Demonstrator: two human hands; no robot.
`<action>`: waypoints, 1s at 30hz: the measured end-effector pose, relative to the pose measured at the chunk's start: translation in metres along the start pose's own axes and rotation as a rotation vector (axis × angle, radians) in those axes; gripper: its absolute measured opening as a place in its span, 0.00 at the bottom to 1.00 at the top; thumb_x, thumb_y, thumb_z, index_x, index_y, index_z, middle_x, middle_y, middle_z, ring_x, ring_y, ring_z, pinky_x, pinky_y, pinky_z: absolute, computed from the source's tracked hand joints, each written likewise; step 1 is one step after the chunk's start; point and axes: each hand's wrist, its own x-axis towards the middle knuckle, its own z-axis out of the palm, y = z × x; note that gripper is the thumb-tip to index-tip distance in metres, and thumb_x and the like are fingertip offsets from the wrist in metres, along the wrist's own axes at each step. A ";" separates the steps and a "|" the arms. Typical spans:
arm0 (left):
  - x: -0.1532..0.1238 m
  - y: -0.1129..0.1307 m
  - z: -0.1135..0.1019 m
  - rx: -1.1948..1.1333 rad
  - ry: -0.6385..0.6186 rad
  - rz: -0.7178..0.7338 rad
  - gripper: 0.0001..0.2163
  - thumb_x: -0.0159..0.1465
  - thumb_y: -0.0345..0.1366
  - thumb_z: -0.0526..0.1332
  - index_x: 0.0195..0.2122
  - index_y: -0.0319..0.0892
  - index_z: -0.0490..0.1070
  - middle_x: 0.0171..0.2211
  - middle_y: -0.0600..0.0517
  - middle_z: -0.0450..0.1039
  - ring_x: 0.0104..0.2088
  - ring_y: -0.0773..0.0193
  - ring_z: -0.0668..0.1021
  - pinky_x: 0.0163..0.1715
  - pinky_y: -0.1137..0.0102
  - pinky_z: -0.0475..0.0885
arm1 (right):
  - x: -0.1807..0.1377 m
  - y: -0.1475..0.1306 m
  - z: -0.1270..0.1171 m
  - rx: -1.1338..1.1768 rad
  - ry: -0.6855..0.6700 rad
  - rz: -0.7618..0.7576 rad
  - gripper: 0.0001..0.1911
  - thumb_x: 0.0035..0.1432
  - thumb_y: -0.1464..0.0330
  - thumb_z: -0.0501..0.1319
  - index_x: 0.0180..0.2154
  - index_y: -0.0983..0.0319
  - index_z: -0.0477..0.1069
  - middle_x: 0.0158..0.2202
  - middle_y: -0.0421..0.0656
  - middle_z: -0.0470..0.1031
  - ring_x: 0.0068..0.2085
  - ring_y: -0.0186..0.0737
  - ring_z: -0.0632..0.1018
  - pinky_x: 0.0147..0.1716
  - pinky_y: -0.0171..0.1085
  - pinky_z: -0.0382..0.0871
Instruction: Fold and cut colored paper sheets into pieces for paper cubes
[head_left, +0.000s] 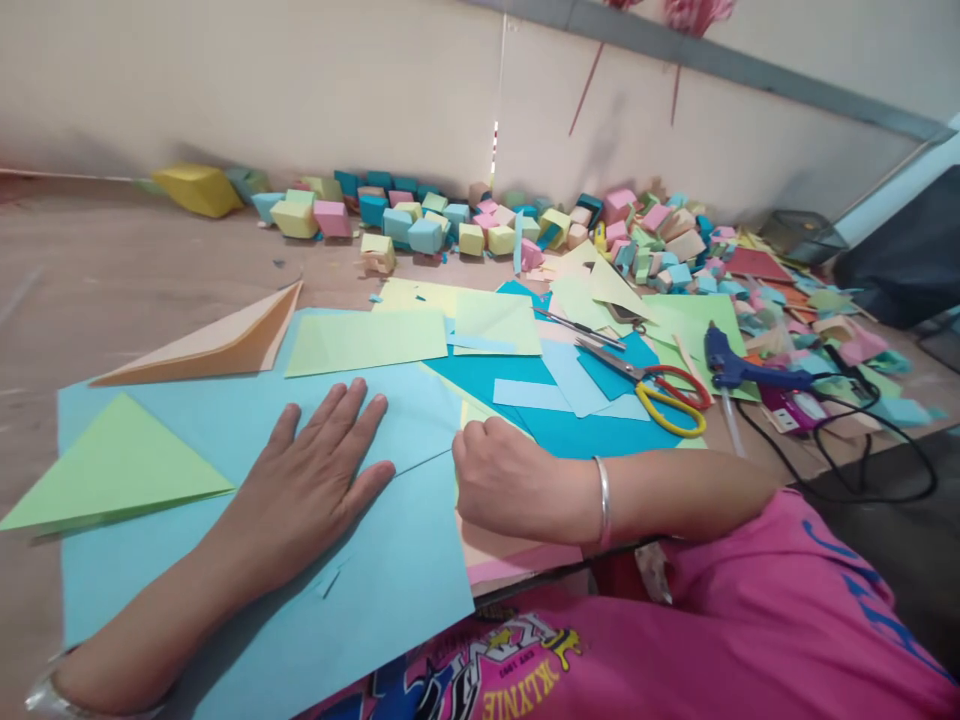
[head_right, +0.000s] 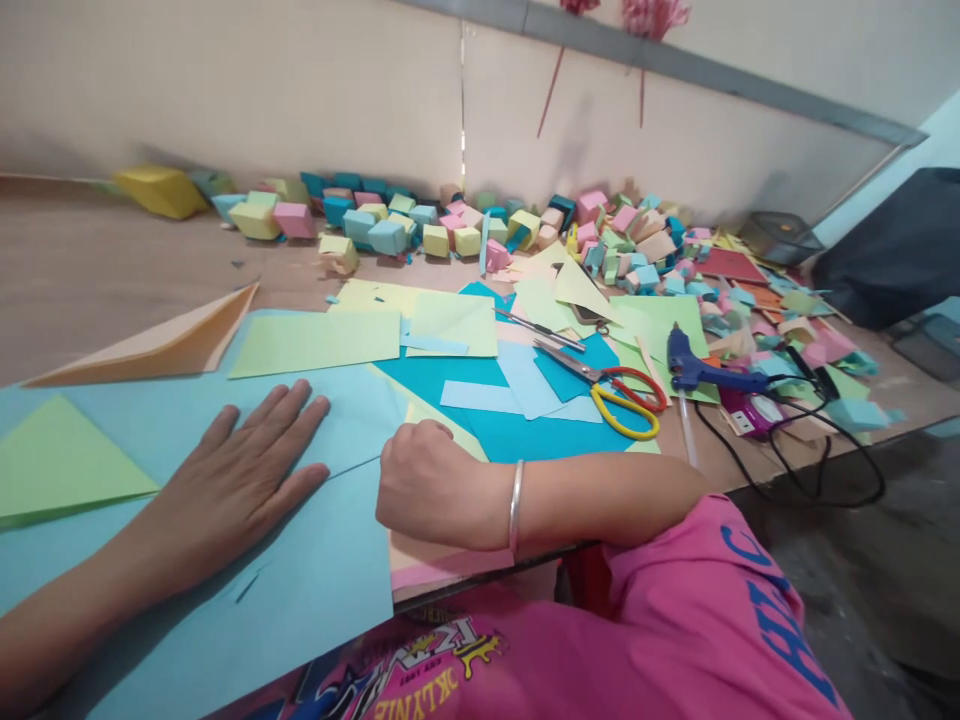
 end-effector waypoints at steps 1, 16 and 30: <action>0.000 -0.001 0.000 0.009 0.003 0.009 0.30 0.70 0.50 0.39 0.69 0.40 0.49 0.71 0.41 0.43 0.70 0.47 0.49 0.65 0.46 0.45 | 0.002 0.000 0.000 0.006 -0.003 0.001 0.12 0.54 0.81 0.53 0.22 0.65 0.66 0.27 0.48 0.65 0.30 0.41 0.66 0.25 0.38 0.50; 0.012 -0.009 0.006 -0.035 0.118 0.111 0.29 0.68 0.48 0.41 0.65 0.38 0.60 0.68 0.39 0.52 0.68 0.42 0.52 0.63 0.41 0.44 | -0.135 0.127 0.018 0.092 0.082 0.896 0.18 0.65 0.66 0.55 0.53 0.64 0.69 0.47 0.52 0.71 0.48 0.46 0.71 0.42 0.38 0.63; 0.029 -0.010 0.013 -0.160 0.258 0.248 0.31 0.68 0.53 0.43 0.64 0.39 0.62 0.67 0.44 0.55 0.69 0.48 0.53 0.67 0.48 0.42 | -0.114 0.121 0.038 0.005 0.014 1.203 0.13 0.59 0.71 0.53 0.37 0.67 0.77 0.39 0.55 0.76 0.41 0.47 0.74 0.36 0.37 0.61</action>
